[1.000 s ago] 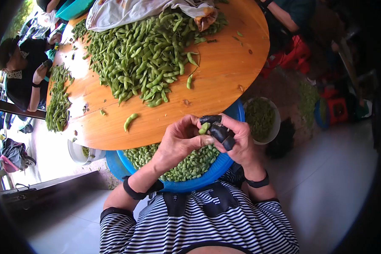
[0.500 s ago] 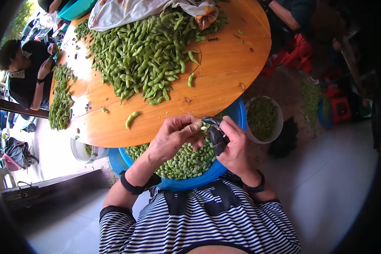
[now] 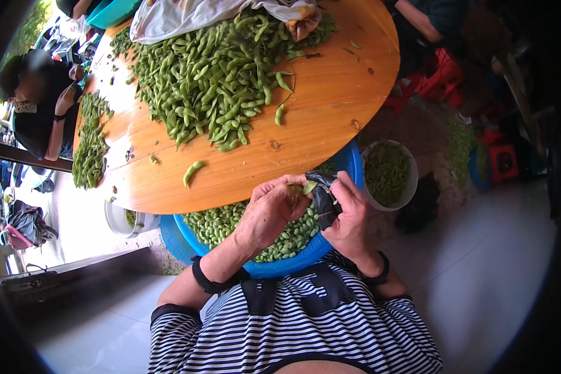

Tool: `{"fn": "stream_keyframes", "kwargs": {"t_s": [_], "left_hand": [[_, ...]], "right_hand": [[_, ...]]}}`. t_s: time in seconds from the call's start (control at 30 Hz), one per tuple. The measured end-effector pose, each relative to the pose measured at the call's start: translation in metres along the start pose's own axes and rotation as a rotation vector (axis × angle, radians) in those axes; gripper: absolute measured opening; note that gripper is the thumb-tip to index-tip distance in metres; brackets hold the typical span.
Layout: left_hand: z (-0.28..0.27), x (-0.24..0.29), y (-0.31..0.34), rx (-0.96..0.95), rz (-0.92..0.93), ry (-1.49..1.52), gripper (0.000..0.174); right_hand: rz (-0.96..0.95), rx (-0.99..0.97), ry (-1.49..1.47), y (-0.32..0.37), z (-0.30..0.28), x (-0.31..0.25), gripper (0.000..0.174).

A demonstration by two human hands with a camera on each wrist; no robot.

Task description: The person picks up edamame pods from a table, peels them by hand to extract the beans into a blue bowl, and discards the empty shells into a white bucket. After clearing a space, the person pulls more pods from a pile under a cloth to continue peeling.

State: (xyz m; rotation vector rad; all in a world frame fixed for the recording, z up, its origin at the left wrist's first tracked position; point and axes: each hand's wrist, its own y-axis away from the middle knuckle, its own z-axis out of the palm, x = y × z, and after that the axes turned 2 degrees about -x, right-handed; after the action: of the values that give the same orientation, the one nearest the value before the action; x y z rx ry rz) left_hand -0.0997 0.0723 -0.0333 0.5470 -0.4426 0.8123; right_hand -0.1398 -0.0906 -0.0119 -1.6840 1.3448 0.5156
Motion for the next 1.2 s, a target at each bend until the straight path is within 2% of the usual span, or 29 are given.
{"fn": "stream_keyframes", "kwargs": {"t_s": [0.1, 0.17, 0.2, 0.27, 0.4, 0.47, 0.5, 0.53, 0.6, 0.67, 0.7, 0.73, 0.77, 0.8, 0.87, 0.9, 0.93, 1.0, 1.03, 1.07, 1.13, 1.17, 1.2], "left_hand": [[0.003, 0.000, 0.001, -0.042, -0.029, -0.022, 0.024], [0.015, 0.000, 0.002, 0.125, -0.030, -0.077, 0.027], [0.014, 0.000, 0.003, 0.124, -0.029, -0.079, 0.027], [0.009, 0.002, 0.006, 0.020, -0.095, -0.208, 0.029], [0.004, 0.010, 0.013, -0.081, -0.097, -0.409, 0.027], [0.006, 0.031, 0.016, -0.595, -0.024, -1.308, 0.024], [0.008, 0.039, 0.012, -0.646, -0.035, -1.390, 0.020], [0.012, 0.050, 0.008, -0.640, -0.033, -1.392, 0.020], [0.021, 0.074, -0.007, -0.257, 0.177, -1.476, 0.011], [0.016, 0.085, -0.041, 0.039, 0.510, -1.752, 0.010], [0.016, 0.088, -0.054, 0.040, 0.511, -1.754, 0.010], [0.016, 0.092, -0.067, 0.075, 0.572, -1.882, 0.011], [0.016, 0.092, -0.075, 0.111, 0.635, -2.009, 0.012], [0.013, 0.088, -0.080, 0.109, 0.637, -2.010, 0.012], [0.008, 0.083, -0.089, 0.201, 0.480, -2.159, 0.016], [0.006, 0.086, -0.090, 0.160, 0.455, -2.227, 0.014], [0.004, 0.087, -0.088, 0.152, 0.453, -2.228, 0.014], [0.006, 0.091, -0.082, 0.105, 0.465, -2.092, 0.012], [0.005, 0.087, -0.077, 0.054, 0.660, -2.002, 0.015], [0.012, 0.086, -0.069, 0.044, 0.659, -2.001, 0.015], [0.031, 0.084, -0.045, -0.037, 0.172, -1.227, 0.019], [0.029, 0.078, -0.037, -0.108, 0.119, -0.923, 0.015], [0.033, 0.072, -0.028, -0.053, 0.033, -0.835, 0.011]], "right_hand": [[-0.012, 0.001, -0.026, 0.001, -0.005, -0.001, 0.027], [-0.004, 0.013, 0.007, 0.003, -0.006, 0.000, 0.021], [-0.005, 0.015, 0.006, 0.003, -0.007, 0.001, 0.021], [0.003, 0.032, -0.035, 0.004, -0.010, 0.004, 0.018], [0.024, 0.074, 0.016, 0.003, -0.037, 0.009, 0.016], [0.103, 0.144, 0.254, 0.002, -0.064, 0.020, 0.013], [0.119, 0.191, 0.408, 0.001, -0.078, 0.029, 0.012], [0.278, 0.144, 0.473, 0.004, -0.094, 0.047, 0.017], [0.389, 0.160, 0.601, 0.008, -0.110, 0.071, 0.027], [0.432, 0.136, 0.571, 0.006, -0.112, 0.067, 0.030], [0.482, 0.110, 0.543, 0.005, -0.111, 0.064, 0.034], [0.481, 0.113, 0.542, 0.003, -0.107, 0.064, 0.034], [0.404, 0.118, 0.533, 0.002, -0.100, 0.064, 0.027], [0.327, 0.122, 0.525, 0.000, -0.094, 0.063, 0.020], [0.301, 0.137, 0.469, -0.004, -0.085, 0.057, 0.016], [0.304, 0.103, 0.397, -0.007, -0.082, 0.054, 0.022], [0.310, 0.069, 0.326, -0.009, -0.080, 0.050, 0.027], [0.252, 0.068, 0.219, -0.015, -0.071, 0.044, 0.019], [0.217, 0.051, 0.124, -0.022, -0.067, 0.036, 0.015], [0.193, 0.028, 0.007, -0.023, -0.061, 0.035, 0.012], [0.268, -0.044, -0.222, -0.031, -0.050, 0.012, 0.010], [0.322, -0.121, -0.349, -0.030, -0.047, 0.013, 0.012], [0.375, -0.199, -0.477, -0.029, -0.043, 0.013, 0.015]]}}
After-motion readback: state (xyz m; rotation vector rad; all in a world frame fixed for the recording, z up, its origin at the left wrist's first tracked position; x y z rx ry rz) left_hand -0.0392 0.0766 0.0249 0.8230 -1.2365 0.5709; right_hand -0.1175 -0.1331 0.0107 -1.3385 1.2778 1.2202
